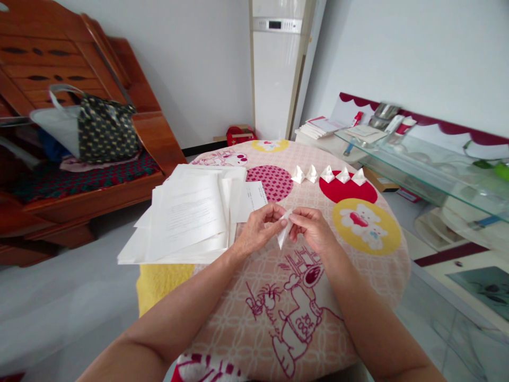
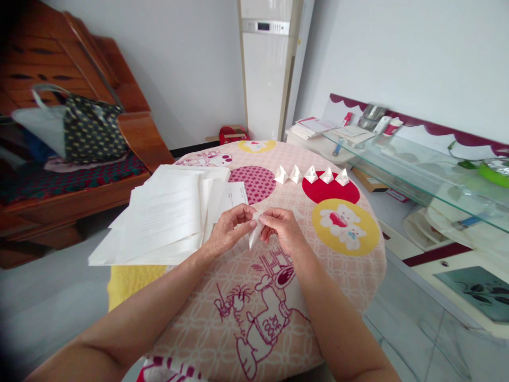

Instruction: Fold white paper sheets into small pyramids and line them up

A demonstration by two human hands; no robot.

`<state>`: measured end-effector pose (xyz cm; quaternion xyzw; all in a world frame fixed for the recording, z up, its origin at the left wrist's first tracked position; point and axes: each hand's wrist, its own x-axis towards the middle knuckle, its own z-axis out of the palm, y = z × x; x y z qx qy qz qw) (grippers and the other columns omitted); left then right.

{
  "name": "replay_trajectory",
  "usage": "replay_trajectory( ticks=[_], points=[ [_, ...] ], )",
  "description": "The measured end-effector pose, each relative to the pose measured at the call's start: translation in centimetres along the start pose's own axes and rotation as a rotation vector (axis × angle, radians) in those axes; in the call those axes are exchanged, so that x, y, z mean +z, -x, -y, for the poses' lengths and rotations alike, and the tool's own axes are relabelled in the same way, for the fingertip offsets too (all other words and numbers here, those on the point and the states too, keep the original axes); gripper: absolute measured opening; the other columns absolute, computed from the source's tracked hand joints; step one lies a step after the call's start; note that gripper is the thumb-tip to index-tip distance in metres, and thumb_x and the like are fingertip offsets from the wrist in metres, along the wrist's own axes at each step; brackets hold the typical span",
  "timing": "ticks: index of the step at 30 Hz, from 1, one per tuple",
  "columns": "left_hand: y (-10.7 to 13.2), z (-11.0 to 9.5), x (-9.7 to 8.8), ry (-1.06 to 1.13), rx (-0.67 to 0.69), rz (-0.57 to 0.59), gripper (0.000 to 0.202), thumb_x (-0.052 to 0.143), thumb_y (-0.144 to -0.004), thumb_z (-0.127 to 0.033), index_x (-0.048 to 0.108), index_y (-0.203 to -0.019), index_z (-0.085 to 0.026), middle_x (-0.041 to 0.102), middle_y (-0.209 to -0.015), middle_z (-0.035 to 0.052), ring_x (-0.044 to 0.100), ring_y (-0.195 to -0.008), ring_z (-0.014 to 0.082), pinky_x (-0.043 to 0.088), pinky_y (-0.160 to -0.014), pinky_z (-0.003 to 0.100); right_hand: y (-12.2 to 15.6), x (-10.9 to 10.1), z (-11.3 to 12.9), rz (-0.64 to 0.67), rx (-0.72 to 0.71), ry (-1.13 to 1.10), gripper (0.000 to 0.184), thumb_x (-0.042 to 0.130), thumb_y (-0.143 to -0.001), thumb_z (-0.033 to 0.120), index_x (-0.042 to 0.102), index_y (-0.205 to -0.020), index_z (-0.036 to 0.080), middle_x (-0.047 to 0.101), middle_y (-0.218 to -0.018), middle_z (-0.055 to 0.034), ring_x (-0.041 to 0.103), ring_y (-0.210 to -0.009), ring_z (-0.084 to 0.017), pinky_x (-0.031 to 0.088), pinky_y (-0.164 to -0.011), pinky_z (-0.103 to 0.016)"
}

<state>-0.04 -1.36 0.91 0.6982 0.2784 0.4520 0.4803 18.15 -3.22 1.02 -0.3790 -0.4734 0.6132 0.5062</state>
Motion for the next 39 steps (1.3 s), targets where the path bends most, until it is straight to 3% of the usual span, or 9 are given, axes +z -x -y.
replay_trajectory(
  ticks=[4, 11, 15, 18, 22, 34, 39],
  points=[
    [0.1, -0.1, 0.0, -0.107, -0.019, -0.031, 0.023, 0.064, -0.092, -0.037, 0.065, -0.092, -0.015, 0.067, -0.078, 0.0021, 0.061, -0.071, 0.0136, 0.049, -0.069, 0.026, 0.0, 0.2, 0.1, -0.014, 0.001, 0.013, 0.027, 0.081, -0.074, 0.041, 0.069, -0.067, 0.018, 0.068, -0.056, -0.0008, 0.061, -0.043, -0.012, 0.047, -0.040, -0.021],
    [0.4, -0.8, 0.6, -0.342, 0.081, -0.081, 0.016, 0.057, -0.087, -0.021, 0.068, -0.097, -0.016, 0.072, -0.080, 0.0023, 0.065, -0.071, 0.0140, 0.050, -0.069, 0.026, 0.1, 0.7, 0.0, -0.058, -0.030, 0.103, 0.033, 0.081, -0.074, 0.046, 0.065, -0.066, 0.019, 0.065, -0.054, 0.0007, 0.058, -0.042, -0.012, 0.046, -0.040, -0.022],
    [0.7, -0.8, 1.0, -0.393, 0.058, -0.144, 0.018, 0.060, -0.088, -0.023, 0.063, -0.105, -0.017, 0.071, -0.079, 0.0012, 0.066, -0.070, 0.0140, 0.051, -0.069, 0.026, 0.1, 0.9, -0.2, -0.090, -0.078, 0.173, 0.034, 0.080, -0.077, 0.045, 0.061, -0.063, 0.020, 0.063, -0.051, 0.0014, 0.057, -0.042, -0.012, 0.044, -0.041, -0.022],
    [0.9, -0.8, 1.2, -0.435, 0.019, -0.181, 0.009, 0.061, -0.089, -0.026, 0.059, -0.093, -0.018, 0.068, -0.076, 0.0011, 0.064, -0.068, 0.0139, 0.049, -0.066, 0.026, 0.1, 1.1, -0.2, -0.110, -0.116, 0.212, 0.034, 0.077, -0.078, 0.041, 0.057, -0.060, 0.020, 0.060, -0.049, 0.0024, 0.055, -0.041, -0.011, 0.042, -0.040, -0.022],
    [0.9, -0.7, 1.3, -0.461, -0.001, -0.170, 0.011, 0.059, -0.089, -0.026, 0.056, -0.081, -0.019, 0.065, -0.072, 0.0007, 0.061, -0.067, 0.0139, 0.047, -0.065, 0.026, 0.2, 1.4, 0.0, -0.139, -0.130, 0.260, 0.032, 0.073, -0.077, 0.035, 0.054, -0.056, 0.021, 0.056, -0.047, 0.0035, 0.052, -0.040, -0.011, 0.039, -0.039, -0.022],
    [1.1, -0.9, 1.5, -0.532, -0.012, -0.157, 0.007, 0.059, -0.086, -0.022, 0.057, -0.081, -0.019, 0.066, -0.073, 0.0016, 0.059, -0.066, 0.0151, 0.045, -0.066, 0.029, 0.5, 1.6, 0.1, -0.216, -0.137, 0.433, 0.025, 0.062, -0.072, 0.025, 0.045, -0.054, 0.022, 0.043, -0.047, 0.0060, 0.042, -0.042, -0.009, 0.031, -0.038, -0.021],
    [1.2, -1.1, 1.6, -0.487, 0.003, -0.130, 0.008, 0.058, -0.090, -0.024, 0.060, -0.085, -0.018, 0.066, -0.076, 0.0023, 0.059, -0.069, 0.0152, 0.044, -0.068, 0.029, 0.5, 1.5, 0.2, -0.220, -0.134, 0.478, 0.017, 0.059, -0.073, 0.025, 0.051, -0.058, 0.021, 0.048, -0.050, 0.0045, 0.045, -0.045, -0.010, 0.032, -0.039, -0.022]
  ],
)
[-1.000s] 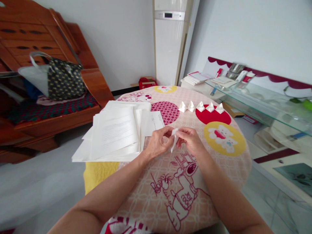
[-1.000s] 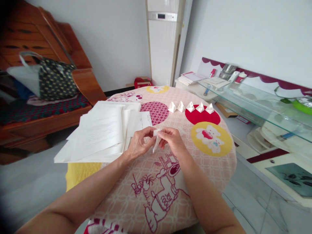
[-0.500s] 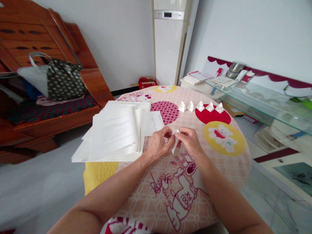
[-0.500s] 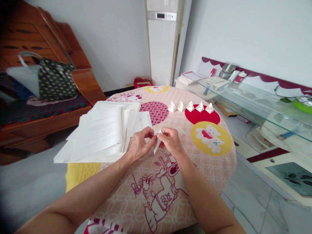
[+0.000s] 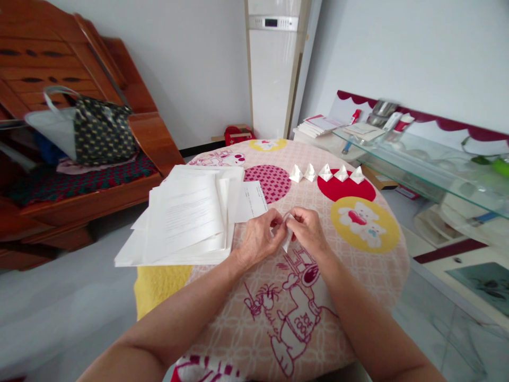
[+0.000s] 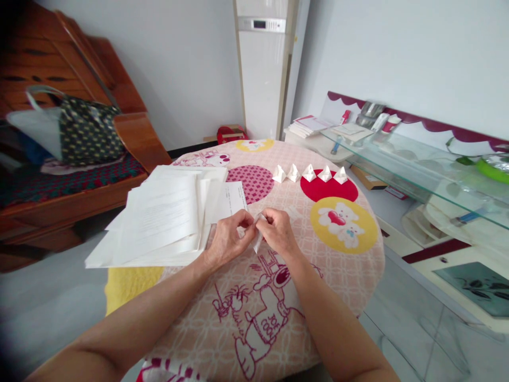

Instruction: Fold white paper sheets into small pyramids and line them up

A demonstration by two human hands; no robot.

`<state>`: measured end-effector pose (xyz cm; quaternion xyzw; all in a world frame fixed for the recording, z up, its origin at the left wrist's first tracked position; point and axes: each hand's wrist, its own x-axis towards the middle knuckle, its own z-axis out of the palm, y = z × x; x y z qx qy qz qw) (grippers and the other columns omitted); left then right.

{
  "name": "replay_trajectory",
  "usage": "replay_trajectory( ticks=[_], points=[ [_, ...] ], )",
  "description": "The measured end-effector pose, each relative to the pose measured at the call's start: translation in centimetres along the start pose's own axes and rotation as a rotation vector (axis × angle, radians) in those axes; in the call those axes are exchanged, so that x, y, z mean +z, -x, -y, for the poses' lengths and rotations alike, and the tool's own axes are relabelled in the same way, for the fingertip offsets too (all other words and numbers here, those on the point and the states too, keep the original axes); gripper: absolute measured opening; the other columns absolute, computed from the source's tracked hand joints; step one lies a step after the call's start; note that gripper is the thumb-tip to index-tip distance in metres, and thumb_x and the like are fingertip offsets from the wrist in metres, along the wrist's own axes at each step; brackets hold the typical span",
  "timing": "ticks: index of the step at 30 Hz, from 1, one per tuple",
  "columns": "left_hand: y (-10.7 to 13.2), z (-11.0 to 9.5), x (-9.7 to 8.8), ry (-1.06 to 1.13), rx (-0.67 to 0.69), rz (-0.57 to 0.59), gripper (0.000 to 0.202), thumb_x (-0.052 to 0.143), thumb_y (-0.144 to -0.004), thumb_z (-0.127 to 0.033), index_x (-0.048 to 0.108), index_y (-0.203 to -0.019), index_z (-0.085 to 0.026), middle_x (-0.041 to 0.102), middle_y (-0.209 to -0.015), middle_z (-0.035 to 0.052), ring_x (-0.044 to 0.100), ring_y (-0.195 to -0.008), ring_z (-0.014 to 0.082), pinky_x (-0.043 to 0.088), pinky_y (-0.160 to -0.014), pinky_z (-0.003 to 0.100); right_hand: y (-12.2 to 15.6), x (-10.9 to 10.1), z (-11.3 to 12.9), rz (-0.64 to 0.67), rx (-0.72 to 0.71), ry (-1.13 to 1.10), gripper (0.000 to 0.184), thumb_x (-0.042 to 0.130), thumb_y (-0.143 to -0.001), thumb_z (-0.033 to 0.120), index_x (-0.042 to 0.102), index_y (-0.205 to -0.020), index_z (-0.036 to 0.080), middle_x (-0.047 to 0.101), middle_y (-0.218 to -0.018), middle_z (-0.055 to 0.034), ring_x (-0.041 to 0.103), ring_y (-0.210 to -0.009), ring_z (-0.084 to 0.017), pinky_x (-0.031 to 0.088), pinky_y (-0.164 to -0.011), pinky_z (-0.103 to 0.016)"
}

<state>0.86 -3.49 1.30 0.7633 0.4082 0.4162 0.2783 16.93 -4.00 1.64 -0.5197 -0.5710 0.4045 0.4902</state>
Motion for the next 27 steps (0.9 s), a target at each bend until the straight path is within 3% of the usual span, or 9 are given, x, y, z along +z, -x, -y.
replay_trajectory(
  ticks=[4, 10, 15, 20, 24, 27],
  points=[
    [-0.2, 0.3, -0.1, 0.194, -0.080, 0.007, 0.021, 0.051, -0.097, -0.034, 0.063, -0.097, -0.016, 0.062, -0.075, 0.0000, 0.055, -0.065, 0.0130, 0.039, -0.060, 0.025, -0.1, 0.0, -0.2, 0.005, 0.018, -0.034, 0.021, 0.063, -0.077, 0.029, 0.052, -0.060, 0.021, 0.047, -0.051, 0.0048, 0.044, -0.046, -0.010, 0.031, -0.040, -0.022],
    [-0.9, 1.6, 0.0, 0.226, -0.107, 0.079, 0.035, 0.052, -0.096, -0.043, 0.057, -0.075, -0.016, 0.048, -0.064, -0.0028, 0.042, -0.059, 0.0114, 0.031, -0.057, 0.025, -0.1, 0.0, -0.5, 0.005, -0.012, -0.087, 0.026, 0.064, -0.080, 0.031, 0.053, -0.059, 0.021, 0.049, -0.050, 0.0044, 0.046, -0.047, -0.011, 0.034, -0.042, -0.022],
    [-1.1, 2.1, 0.1, 0.274, -0.084, 0.097, 0.043, 0.052, -0.096, -0.054, 0.056, -0.076, -0.017, 0.047, -0.064, -0.0024, 0.041, -0.059, 0.0117, 0.030, -0.057, 0.025, -0.5, -0.2, -0.5, -0.031, 0.027, -0.226, 0.026, 0.066, -0.080, 0.035, 0.059, -0.060, 0.021, 0.053, -0.049, 0.0032, 0.048, -0.043, -0.011, 0.035, -0.041, -0.023],
    [-1.2, 2.2, 0.1, 0.304, -0.060, 0.110, 0.044, 0.052, -0.096, -0.055, 0.054, -0.074, -0.017, 0.045, -0.063, -0.0031, 0.038, -0.058, 0.0107, 0.030, -0.056, 0.024, -0.8, -0.5, -0.7, -0.028, 0.021, -0.296, 0.032, 0.070, -0.082, 0.042, 0.060, -0.061, 0.021, 0.055, -0.048, 0.0024, 0.049, -0.042, -0.011, 0.037, -0.042, -0.023],
    [-1.2, 2.3, 0.1, 0.313, -0.064, 0.111, 0.044, 0.054, -0.096, -0.054, 0.055, -0.074, -0.017, 0.045, -0.063, -0.0033, 0.038, -0.058, 0.0105, 0.029, -0.055, 0.024, -0.7, -0.6, -0.7, 0.022, -0.007, -0.285, 0.043, 0.068, -0.086, 0.052, 0.058, -0.058, 0.021, 0.056, -0.047, 0.0014, 0.049, -0.041, -0.010, 0.035, -0.042, -0.023],
    [-1.2, 2.4, 0.0, 0.347, -0.077, 0.124, 0.046, 0.055, -0.095, -0.057, 0.054, -0.073, -0.017, 0.044, -0.063, -0.0033, 0.038, -0.058, 0.0103, 0.028, -0.054, 0.024, -0.7, -0.8, -0.6, 0.093, 0.025, -0.282, 0.041, 0.074, -0.080, 0.051, 0.059, -0.058, 0.020, 0.056, -0.047, 0.0019, 0.048, -0.039, -0.010, 0.033, -0.041, -0.023]
  ],
)
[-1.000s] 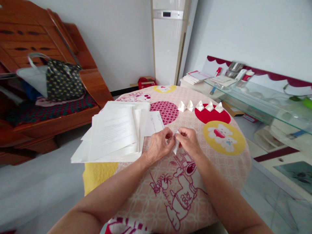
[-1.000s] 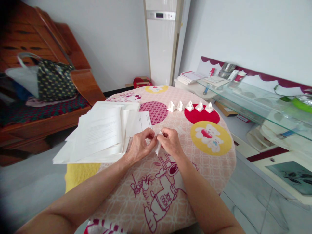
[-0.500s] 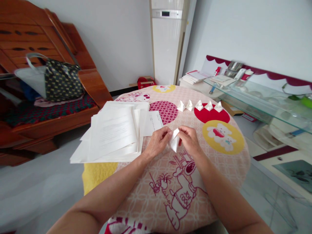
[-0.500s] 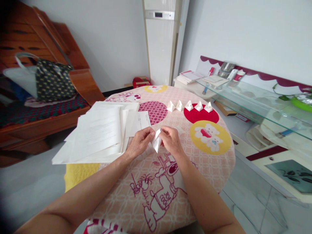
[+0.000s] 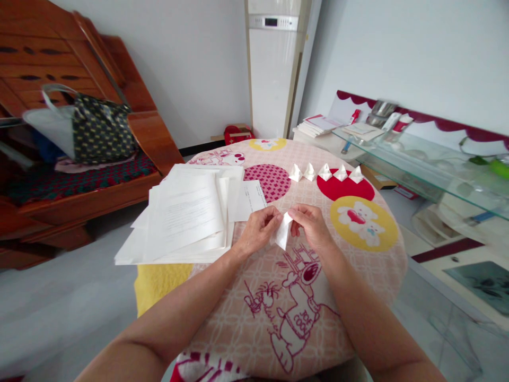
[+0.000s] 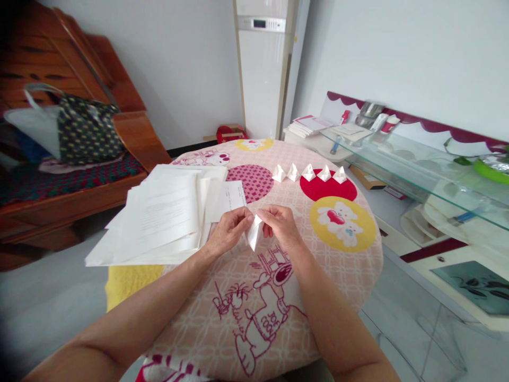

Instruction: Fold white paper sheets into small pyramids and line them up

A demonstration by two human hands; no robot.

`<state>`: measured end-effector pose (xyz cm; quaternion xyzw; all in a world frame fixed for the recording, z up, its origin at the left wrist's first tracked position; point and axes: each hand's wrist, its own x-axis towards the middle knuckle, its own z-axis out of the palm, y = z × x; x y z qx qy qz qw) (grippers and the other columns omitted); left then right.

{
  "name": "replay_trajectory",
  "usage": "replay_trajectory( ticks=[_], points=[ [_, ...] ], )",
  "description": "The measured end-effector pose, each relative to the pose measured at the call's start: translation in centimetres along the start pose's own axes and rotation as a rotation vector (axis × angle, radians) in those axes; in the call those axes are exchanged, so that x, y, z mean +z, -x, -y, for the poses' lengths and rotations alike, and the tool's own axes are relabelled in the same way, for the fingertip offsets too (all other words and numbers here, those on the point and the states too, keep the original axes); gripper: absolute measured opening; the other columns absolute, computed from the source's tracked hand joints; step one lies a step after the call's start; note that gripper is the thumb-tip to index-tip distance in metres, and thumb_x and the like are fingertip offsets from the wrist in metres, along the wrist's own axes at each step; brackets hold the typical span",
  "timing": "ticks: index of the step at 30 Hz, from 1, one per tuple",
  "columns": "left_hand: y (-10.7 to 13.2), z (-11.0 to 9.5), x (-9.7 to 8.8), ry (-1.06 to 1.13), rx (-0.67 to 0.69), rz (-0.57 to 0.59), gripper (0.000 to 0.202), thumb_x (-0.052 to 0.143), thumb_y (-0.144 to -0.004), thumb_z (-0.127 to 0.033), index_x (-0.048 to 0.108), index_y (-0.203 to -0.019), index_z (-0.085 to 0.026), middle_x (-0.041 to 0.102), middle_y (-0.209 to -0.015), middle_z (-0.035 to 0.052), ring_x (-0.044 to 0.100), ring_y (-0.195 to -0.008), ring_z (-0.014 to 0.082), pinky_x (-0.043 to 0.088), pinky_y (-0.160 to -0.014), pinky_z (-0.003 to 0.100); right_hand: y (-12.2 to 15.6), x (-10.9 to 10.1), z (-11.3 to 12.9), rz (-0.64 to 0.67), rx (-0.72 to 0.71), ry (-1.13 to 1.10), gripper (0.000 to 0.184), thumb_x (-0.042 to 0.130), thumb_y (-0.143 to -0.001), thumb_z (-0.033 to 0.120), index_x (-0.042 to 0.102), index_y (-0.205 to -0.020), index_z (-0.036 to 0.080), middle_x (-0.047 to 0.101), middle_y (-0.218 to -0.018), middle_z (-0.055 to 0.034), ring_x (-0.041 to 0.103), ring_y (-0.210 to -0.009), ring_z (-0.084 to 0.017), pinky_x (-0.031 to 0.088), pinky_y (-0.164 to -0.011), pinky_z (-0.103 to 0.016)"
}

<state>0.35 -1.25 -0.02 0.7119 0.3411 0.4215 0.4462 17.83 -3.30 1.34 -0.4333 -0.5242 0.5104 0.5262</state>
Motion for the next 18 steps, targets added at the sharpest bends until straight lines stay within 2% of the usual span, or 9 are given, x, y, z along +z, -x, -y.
replay_trajectory(
  ticks=[3, 8, 14, 18],
  points=[
    [-0.1, 0.0, -0.1, 0.071, -0.035, 0.025, 0.050, 0.056, -0.093, -0.063, 0.053, -0.073, -0.017, 0.045, -0.062, -0.0031, 0.039, -0.057, 0.0104, 0.028, -0.053, 0.024, 0.0, -0.3, 0.1, 0.035, 0.052, -0.039, 0.034, 0.078, -0.075, 0.044, 0.060, -0.058, 0.020, 0.057, -0.048, 0.0027, 0.047, -0.040, -0.009, 0.032, -0.041, -0.023],
    [-0.2, -0.1, 0.0, 0.169, -0.054, 0.054, 0.053, 0.061, -0.089, -0.066, 0.052, -0.072, -0.017, 0.044, -0.061, -0.0039, 0.038, -0.056, 0.0097, 0.029, -0.053, 0.024, 0.1, -0.2, -0.2, -0.014, 0.066, -0.090, 0.031, 0.079, -0.073, 0.038, 0.060, -0.055, 0.021, 0.054, -0.046, 0.0041, 0.044, -0.039, -0.008, 0.028, -0.040, -0.022],
    [-0.2, 0.0, 0.0, 0.254, -0.110, 0.049, 0.053, 0.066, -0.087, -0.065, 0.054, -0.072, -0.016, 0.045, -0.061, -0.0038, 0.037, -0.056, 0.0092, 0.027, -0.054, 0.024, -0.1, 0.5, -0.6, -0.065, 0.090, -0.193, 0.035, 0.078, -0.072, 0.042, 0.057, -0.053, 0.021, 0.052, -0.045, 0.0040, 0.040, -0.036, -0.008, 0.023, -0.036, -0.023],
    [-0.2, 0.2, -0.2, 0.351, -0.168, 0.042, 0.051, 0.067, -0.087, -0.063, 0.059, -0.073, -0.015, 0.047, -0.062, -0.0028, 0.037, -0.056, 0.0094, 0.026, -0.054, 0.025, -0.7, 0.1, -1.3, -0.135, 0.079, -0.302, 0.040, 0.081, -0.070, 0.045, 0.053, -0.055, 0.022, 0.048, -0.044, 0.0055, 0.038, -0.036, -0.008, 0.024, -0.035, -0.023]
  ],
)
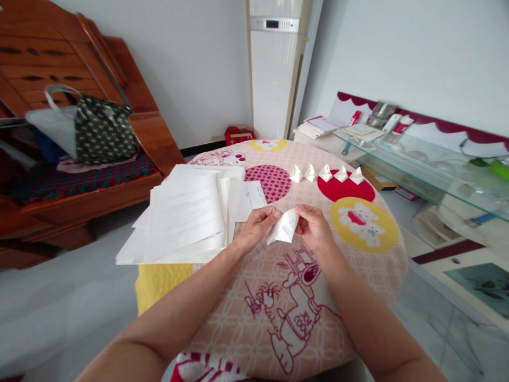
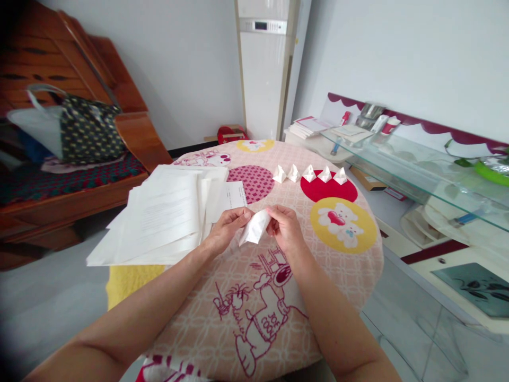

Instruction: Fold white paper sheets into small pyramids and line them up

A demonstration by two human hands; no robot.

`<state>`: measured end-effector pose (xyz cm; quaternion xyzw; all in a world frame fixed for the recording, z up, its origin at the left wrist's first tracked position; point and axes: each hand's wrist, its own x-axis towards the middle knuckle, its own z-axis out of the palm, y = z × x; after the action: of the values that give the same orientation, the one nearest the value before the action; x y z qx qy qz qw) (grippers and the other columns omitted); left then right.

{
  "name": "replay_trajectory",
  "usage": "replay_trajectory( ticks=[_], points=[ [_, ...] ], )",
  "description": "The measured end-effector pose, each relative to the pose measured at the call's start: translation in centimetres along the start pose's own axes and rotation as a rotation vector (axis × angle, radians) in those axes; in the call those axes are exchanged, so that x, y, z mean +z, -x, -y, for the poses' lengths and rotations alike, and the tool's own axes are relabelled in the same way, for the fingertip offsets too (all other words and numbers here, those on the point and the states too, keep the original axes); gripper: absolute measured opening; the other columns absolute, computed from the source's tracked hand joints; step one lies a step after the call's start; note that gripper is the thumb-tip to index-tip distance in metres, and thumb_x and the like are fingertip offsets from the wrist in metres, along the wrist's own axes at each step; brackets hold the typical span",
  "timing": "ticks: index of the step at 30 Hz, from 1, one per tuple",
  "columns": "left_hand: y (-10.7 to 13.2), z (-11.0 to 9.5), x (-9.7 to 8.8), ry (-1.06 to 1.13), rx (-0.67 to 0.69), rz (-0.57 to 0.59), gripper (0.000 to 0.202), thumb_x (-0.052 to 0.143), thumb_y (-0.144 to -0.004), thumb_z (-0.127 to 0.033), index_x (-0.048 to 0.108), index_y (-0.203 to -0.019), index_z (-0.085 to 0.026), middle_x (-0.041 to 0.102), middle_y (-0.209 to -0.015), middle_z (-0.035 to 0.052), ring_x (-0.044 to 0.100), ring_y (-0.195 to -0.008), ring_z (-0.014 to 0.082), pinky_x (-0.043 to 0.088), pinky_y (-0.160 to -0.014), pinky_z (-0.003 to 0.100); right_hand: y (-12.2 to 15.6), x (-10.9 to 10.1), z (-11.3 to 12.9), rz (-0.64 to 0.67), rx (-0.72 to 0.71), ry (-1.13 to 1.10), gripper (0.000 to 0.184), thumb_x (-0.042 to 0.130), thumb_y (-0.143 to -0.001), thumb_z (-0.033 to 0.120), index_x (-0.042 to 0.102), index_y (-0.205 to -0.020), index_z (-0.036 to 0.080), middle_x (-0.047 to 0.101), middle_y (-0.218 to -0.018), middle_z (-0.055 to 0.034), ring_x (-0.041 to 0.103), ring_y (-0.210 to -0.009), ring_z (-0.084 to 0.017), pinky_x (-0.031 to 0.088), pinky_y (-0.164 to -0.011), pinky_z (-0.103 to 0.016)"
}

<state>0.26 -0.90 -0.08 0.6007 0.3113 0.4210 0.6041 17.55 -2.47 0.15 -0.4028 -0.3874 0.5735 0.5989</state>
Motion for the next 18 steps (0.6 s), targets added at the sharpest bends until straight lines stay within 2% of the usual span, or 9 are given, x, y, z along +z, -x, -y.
replay_trajectory(
  ticks=[4, 8, 13, 15, 18],
  points=[
    [0.0, -0.2, -0.2, 0.105, -0.043, 0.049, 0.045, 0.072, -0.083, -0.059, 0.065, -0.080, -0.015, 0.053, -0.066, -0.0015, 0.041, -0.058, 0.0103, 0.030, -0.056, 0.025, -1.2, -1.3, -0.8, -0.021, -0.025, -0.123, 0.041, 0.083, -0.071, 0.051, 0.055, -0.062, 0.023, 0.052, -0.049, 0.0049, 0.044, -0.039, -0.010, 0.031, -0.036, -0.025],
    [-0.2, -0.4, -0.1, 0.194, -0.073, 0.070, 0.041, 0.078, -0.078, -0.051, 0.060, -0.070, -0.016, 0.055, -0.070, -0.0008, 0.042, -0.058, 0.0097, 0.031, -0.056, 0.024, -1.9, -2.2, -1.5, 0.012, -0.032, -0.149, 0.040, 0.083, -0.072, 0.054, 0.058, -0.067, 0.023, 0.056, -0.053, 0.0032, 0.051, -0.043, -0.013, 0.037, -0.036, -0.027],
    [-0.4, -0.7, -0.2, 0.306, -0.057, -0.026, 0.037, 0.077, -0.073, -0.041, 0.055, -0.062, -0.014, 0.063, -0.080, 0.0030, 0.045, -0.062, 0.0093, 0.034, -0.058, 0.023, -1.4, -1.6, -1.3, 0.015, -0.030, -0.142, 0.039, 0.079, -0.077, 0.054, 0.060, -0.067, 0.021, 0.061, -0.056, 0.0010, 0.055, -0.044, -0.013, 0.039, -0.038, -0.025],
    [-0.6, -0.7, -0.5, 0.331, -0.065, -0.077, 0.033, 0.075, -0.071, -0.039, 0.055, -0.062, -0.015, 0.061, -0.074, 0.0019, 0.047, -0.061, 0.0101, 0.036, -0.059, 0.024, -1.1, -1.2, -0.9, -0.007, -0.026, -0.105, 0.036, 0.079, -0.076, 0.052, 0.064, -0.070, 0.019, 0.064, -0.058, -0.0002, 0.057, -0.044, -0.013, 0.039, -0.038, -0.024],
    [-0.7, -0.6, -1.2, 0.296, -0.076, -0.083, 0.030, 0.072, -0.069, -0.037, 0.053, -0.059, -0.016, 0.058, -0.063, 0.0004, 0.047, -0.058, 0.0113, 0.036, -0.056, 0.024, -0.8, -1.0, 0.0, -0.128, -0.085, 0.026, 0.030, 0.081, -0.070, 0.044, 0.071, -0.077, 0.017, 0.071, -0.065, -0.0031, 0.058, -0.044, -0.012, 0.037, -0.037, -0.023]
  ],
)
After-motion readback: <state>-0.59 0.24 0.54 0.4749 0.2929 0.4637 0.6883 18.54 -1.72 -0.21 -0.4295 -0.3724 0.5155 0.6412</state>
